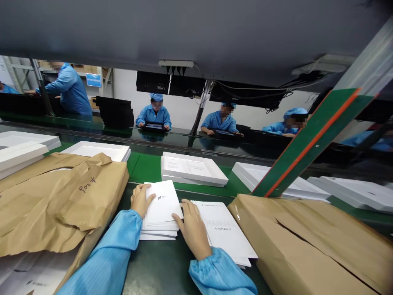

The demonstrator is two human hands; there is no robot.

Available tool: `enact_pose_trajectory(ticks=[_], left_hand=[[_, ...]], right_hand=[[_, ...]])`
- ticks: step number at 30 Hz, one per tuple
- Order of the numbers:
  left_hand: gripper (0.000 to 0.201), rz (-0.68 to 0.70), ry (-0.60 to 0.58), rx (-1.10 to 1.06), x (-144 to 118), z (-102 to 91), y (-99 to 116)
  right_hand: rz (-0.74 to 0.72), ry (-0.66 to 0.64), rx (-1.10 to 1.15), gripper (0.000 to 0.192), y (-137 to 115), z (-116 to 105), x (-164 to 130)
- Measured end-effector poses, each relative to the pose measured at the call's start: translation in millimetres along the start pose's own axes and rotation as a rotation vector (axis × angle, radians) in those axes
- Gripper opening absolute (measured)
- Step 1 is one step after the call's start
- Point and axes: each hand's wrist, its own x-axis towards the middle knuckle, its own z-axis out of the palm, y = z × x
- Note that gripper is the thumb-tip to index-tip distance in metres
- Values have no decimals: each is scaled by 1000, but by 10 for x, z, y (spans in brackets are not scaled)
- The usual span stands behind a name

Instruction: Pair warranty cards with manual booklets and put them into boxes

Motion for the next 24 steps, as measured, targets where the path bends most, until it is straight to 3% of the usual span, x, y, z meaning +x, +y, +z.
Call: enact_pose_trajectory(ticks=[3,6,9,11,13,15,17,21,24], left_hand=[[32,3,7,19,-5,-20,14],[31,41,118,24,-27,-88,96],[24,144,254,-42,-74,-181,279],[22,216,205,-180,-123,-216,433],[24,247,10,-393,-183,-205,574],[32,212,-203,-613,-240,-151,671],[37,133,-306,-784,-274,-79,708],[38,-14,-242,-941,-235,19,632],[40,-80,-199,-953,-164,46,519]], right_hand=[[28,12,253,16,-38,14,26],[209,-63,602,8,-24,-40,103],[305,86,738,10,31,-206,183],[283,267,634,9,58,-315,191],[177,352,442,8,52,-356,151],[-21,290,260,15,10,-311,79],[-206,152,147,25,-57,-219,5],[-290,-63,70,31,-193,-143,-48],[-274,-178,119,30,-170,-305,21]])
